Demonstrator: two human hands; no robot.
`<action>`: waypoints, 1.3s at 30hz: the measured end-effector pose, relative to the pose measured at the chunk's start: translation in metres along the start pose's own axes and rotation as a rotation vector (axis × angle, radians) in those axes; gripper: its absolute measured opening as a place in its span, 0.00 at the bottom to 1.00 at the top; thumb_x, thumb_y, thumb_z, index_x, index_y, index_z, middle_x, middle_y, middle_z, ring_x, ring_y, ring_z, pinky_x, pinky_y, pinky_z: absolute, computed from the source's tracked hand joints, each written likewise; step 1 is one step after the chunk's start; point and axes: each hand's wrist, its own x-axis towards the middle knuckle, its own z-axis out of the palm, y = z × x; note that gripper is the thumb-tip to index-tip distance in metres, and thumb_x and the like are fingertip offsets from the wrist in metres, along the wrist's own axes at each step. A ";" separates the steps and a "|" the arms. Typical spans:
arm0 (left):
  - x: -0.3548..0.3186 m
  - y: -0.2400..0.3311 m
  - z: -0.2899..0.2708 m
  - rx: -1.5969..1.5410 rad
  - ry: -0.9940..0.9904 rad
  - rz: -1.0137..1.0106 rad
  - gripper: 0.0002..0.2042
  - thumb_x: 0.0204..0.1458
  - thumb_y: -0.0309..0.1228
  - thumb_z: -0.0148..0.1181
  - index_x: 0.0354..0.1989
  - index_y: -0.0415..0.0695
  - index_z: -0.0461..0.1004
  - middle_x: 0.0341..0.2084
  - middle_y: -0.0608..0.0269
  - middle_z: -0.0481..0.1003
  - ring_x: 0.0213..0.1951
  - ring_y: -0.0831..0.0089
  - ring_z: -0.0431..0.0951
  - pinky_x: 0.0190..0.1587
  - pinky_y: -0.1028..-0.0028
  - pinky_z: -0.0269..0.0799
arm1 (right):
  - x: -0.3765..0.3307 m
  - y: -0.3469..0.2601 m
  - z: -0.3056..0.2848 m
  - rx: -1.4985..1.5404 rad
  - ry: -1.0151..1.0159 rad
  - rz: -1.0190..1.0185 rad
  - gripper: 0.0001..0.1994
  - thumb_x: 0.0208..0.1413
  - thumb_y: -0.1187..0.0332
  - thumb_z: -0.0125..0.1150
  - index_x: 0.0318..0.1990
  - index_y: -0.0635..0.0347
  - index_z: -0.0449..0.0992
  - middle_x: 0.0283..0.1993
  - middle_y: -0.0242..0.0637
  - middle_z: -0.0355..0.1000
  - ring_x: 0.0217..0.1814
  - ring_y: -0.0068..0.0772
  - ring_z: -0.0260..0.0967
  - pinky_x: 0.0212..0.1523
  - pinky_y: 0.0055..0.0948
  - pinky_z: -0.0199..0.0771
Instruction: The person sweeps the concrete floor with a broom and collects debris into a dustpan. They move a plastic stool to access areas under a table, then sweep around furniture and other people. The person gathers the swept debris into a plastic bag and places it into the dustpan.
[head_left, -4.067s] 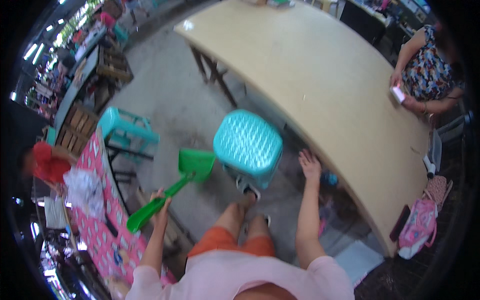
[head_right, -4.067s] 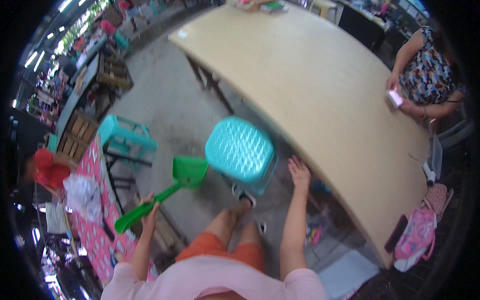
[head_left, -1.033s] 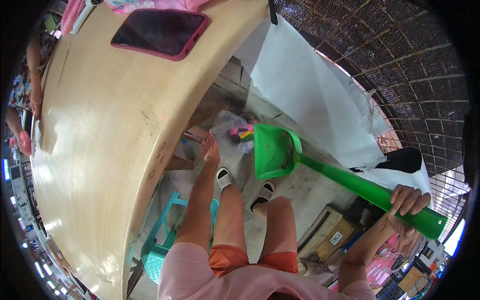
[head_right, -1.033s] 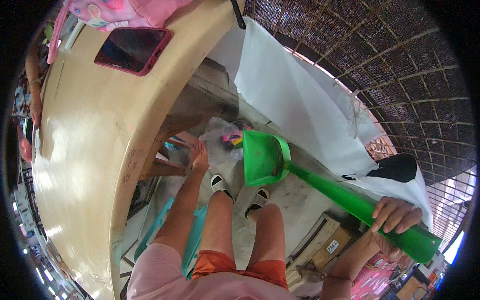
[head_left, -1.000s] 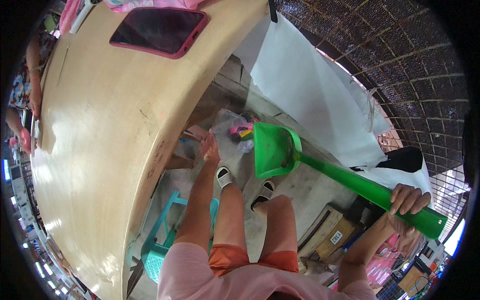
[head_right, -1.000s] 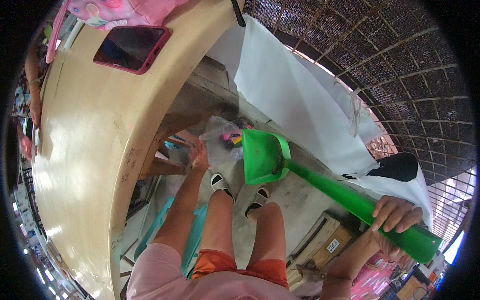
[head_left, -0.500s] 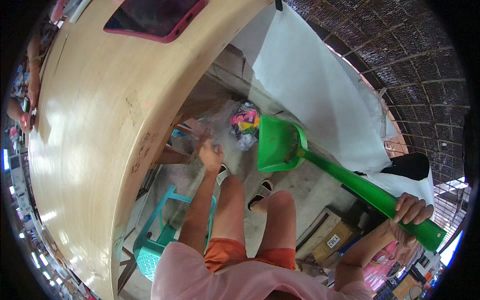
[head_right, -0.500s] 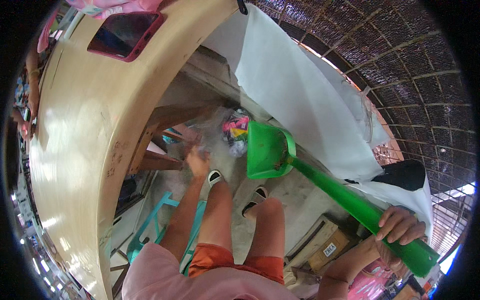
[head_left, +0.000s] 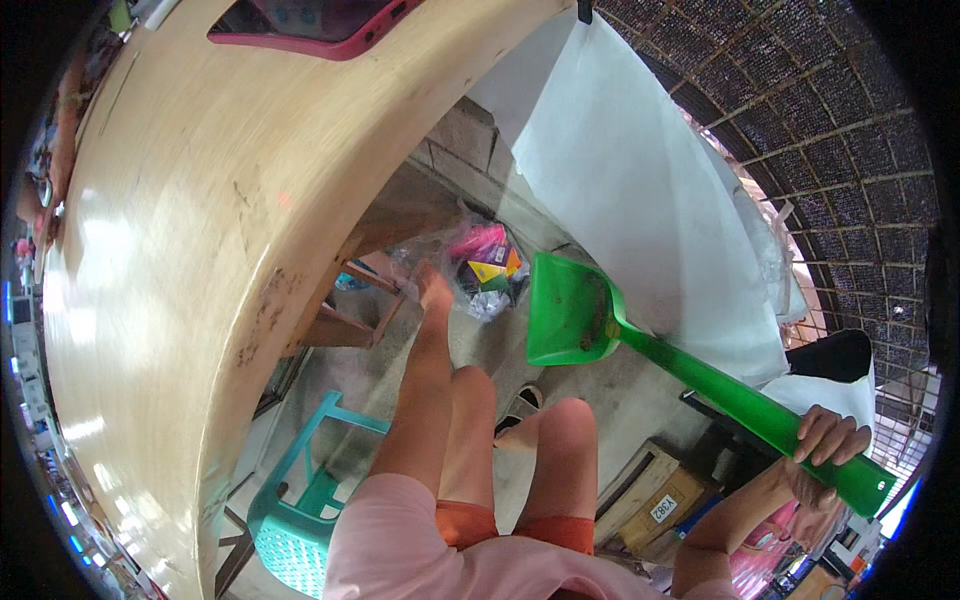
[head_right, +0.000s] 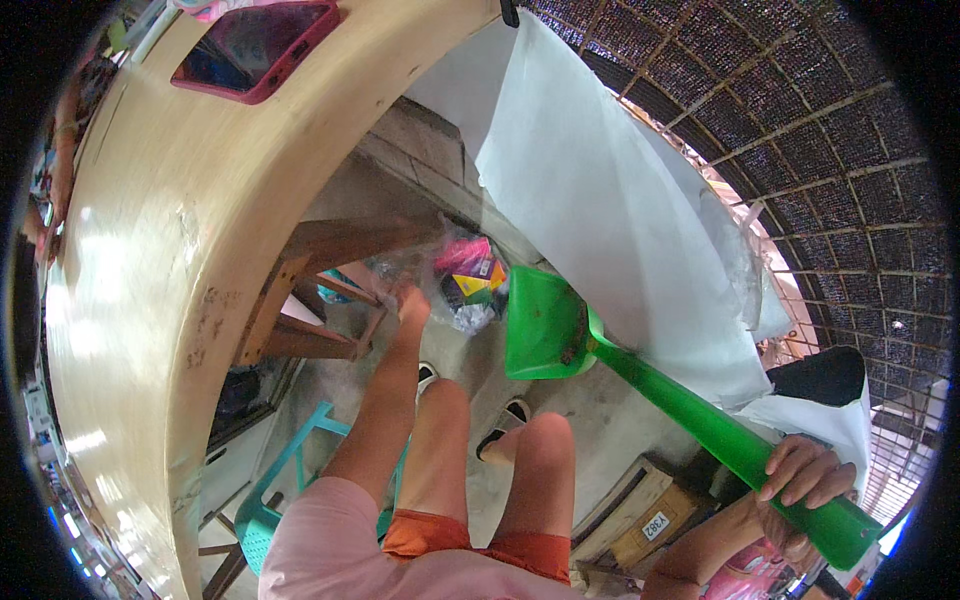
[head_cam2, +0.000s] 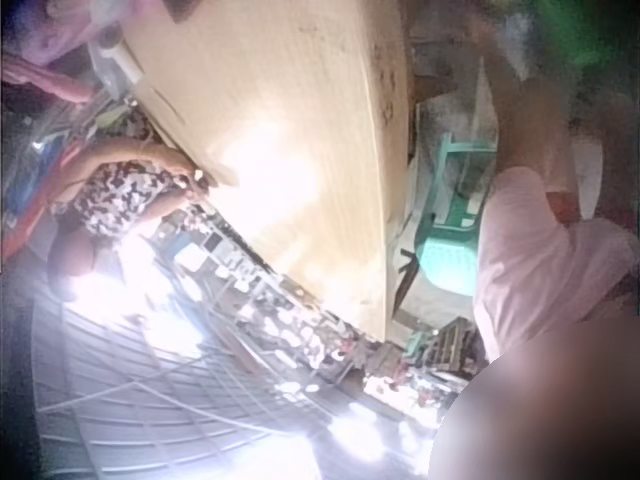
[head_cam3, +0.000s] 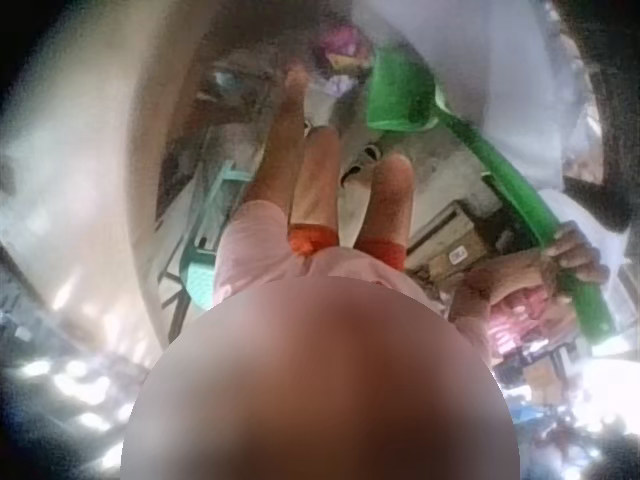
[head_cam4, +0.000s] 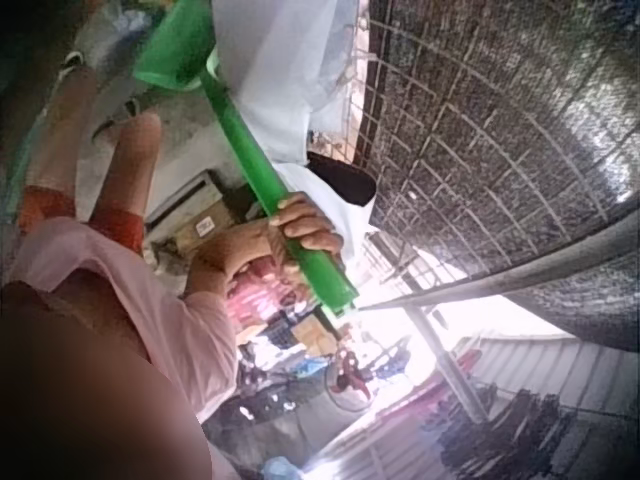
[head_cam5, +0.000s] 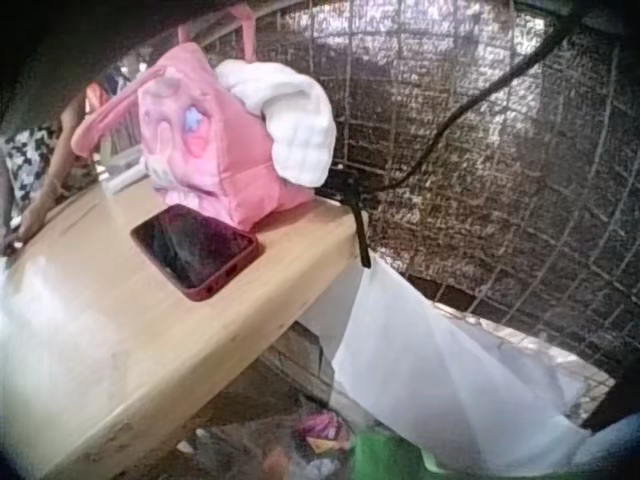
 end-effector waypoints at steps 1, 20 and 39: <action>-0.013 0.010 -0.006 0.013 -0.059 0.030 0.13 0.37 0.25 0.58 0.35 0.42 0.73 0.43 0.54 0.67 0.50 0.58 0.63 0.54 0.62 0.57 | -0.001 -0.001 0.001 -0.016 0.011 -0.006 0.20 0.35 0.60 0.67 0.28 0.54 0.60 0.20 0.29 0.58 0.17 0.23 0.58 0.28 0.25 0.56; -0.159 0.031 0.009 0.125 -0.373 0.661 0.11 0.47 0.29 0.44 0.39 0.48 0.69 0.34 0.57 0.72 0.36 0.56 0.74 0.34 0.58 0.69 | 0.064 -0.033 0.091 -0.106 -0.057 -0.142 0.11 0.41 0.65 0.57 0.29 0.54 0.60 0.19 0.30 0.56 0.20 0.24 0.58 0.28 0.28 0.53; -0.187 -0.031 0.055 -0.677 -0.349 -0.303 0.15 0.37 0.25 0.48 0.36 0.50 0.71 0.35 0.56 0.74 0.43 0.58 0.70 0.47 0.48 0.56 | 0.012 0.069 0.097 0.011 -0.082 -0.140 0.13 0.43 0.67 0.56 0.32 0.57 0.58 0.21 0.34 0.56 0.18 0.28 0.57 0.29 0.32 0.58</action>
